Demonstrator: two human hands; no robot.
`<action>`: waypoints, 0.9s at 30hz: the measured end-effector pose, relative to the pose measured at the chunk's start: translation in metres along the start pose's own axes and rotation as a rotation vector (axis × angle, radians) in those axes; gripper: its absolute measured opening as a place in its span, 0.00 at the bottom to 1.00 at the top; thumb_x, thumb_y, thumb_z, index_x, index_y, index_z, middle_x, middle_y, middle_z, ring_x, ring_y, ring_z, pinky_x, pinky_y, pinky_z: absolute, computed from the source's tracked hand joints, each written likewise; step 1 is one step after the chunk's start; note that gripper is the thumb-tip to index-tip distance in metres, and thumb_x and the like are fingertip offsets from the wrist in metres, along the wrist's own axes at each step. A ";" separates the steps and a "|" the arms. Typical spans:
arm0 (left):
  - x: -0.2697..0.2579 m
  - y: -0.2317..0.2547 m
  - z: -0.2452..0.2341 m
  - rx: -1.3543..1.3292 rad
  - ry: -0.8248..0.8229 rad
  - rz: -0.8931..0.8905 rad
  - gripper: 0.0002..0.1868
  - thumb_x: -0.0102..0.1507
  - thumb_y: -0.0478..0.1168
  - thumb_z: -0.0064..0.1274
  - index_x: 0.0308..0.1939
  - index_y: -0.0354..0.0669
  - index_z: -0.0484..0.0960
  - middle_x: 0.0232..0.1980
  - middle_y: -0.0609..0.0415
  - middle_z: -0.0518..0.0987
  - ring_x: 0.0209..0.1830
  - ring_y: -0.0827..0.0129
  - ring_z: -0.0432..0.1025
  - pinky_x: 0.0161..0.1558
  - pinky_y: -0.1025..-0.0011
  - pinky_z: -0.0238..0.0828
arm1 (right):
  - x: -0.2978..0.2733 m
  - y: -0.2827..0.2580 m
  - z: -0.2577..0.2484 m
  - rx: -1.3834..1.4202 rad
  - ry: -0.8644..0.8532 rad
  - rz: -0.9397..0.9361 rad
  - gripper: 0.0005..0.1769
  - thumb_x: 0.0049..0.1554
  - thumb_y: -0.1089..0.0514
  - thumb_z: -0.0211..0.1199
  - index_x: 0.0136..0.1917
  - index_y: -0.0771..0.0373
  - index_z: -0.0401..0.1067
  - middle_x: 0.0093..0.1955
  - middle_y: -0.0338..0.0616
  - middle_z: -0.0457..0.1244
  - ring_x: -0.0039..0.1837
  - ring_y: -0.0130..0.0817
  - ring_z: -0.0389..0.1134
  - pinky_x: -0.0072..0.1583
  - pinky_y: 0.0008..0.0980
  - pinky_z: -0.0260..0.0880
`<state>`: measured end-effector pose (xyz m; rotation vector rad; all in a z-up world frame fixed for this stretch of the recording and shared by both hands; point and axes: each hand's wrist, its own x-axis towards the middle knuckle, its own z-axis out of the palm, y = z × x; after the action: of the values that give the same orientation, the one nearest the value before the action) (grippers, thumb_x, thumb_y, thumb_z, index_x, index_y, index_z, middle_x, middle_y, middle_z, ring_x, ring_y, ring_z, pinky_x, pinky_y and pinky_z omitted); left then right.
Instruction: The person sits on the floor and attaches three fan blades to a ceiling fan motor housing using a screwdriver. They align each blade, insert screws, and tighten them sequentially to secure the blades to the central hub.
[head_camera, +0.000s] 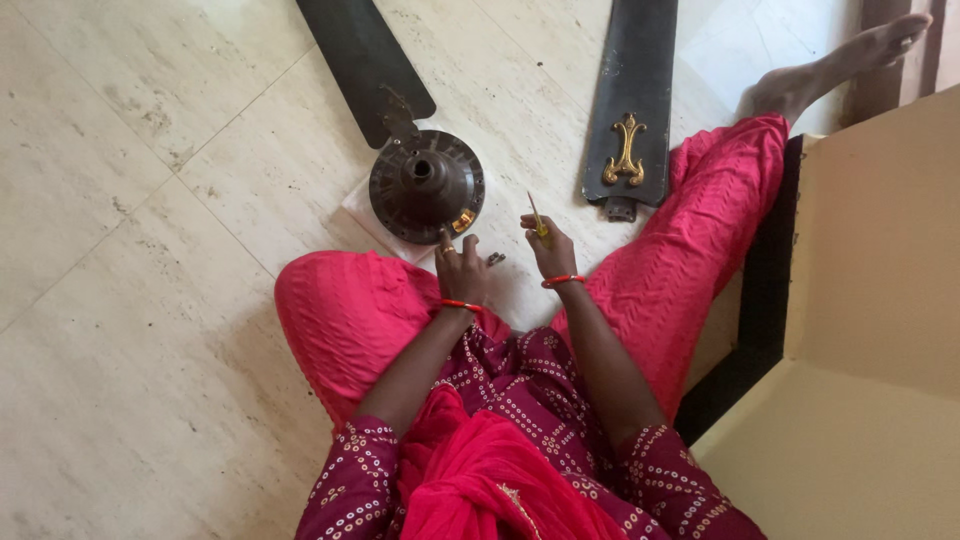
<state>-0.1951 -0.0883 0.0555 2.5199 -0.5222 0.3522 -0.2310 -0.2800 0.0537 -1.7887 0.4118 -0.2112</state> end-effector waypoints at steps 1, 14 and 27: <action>0.002 -0.007 0.006 0.038 0.055 0.051 0.17 0.60 0.31 0.54 0.53 0.44 0.75 0.61 0.24 0.72 0.62 0.38 0.70 0.63 0.49 0.68 | 0.001 0.001 0.003 -0.001 0.002 0.011 0.15 0.63 0.65 0.60 0.63 0.62 0.72 0.57 0.45 0.72 0.62 0.30 0.73 0.62 0.31 0.73; 0.039 -0.077 -0.007 -0.282 -0.078 -0.099 0.08 0.56 0.36 0.65 0.39 0.43 0.86 0.41 0.49 0.82 0.41 0.53 0.77 0.41 0.59 0.74 | 0.005 0.006 -0.021 0.047 0.066 0.131 0.12 0.65 0.61 0.58 0.62 0.61 0.73 0.50 0.42 0.73 0.47 0.24 0.71 0.50 0.27 0.71; 0.044 -0.091 0.008 -0.528 -0.072 -0.191 0.08 0.52 0.32 0.70 0.35 0.41 0.89 0.38 0.53 0.84 0.37 0.66 0.78 0.39 0.69 0.74 | 0.087 0.072 -0.137 -0.529 0.625 -0.051 0.16 0.57 0.58 0.70 0.60 0.54 0.80 0.68 0.57 0.64 0.67 0.50 0.67 0.66 0.42 0.68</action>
<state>-0.1154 -0.0346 0.0231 2.0495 -0.3416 0.0397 -0.2110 -0.4513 0.0134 -2.2319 0.9320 -0.7642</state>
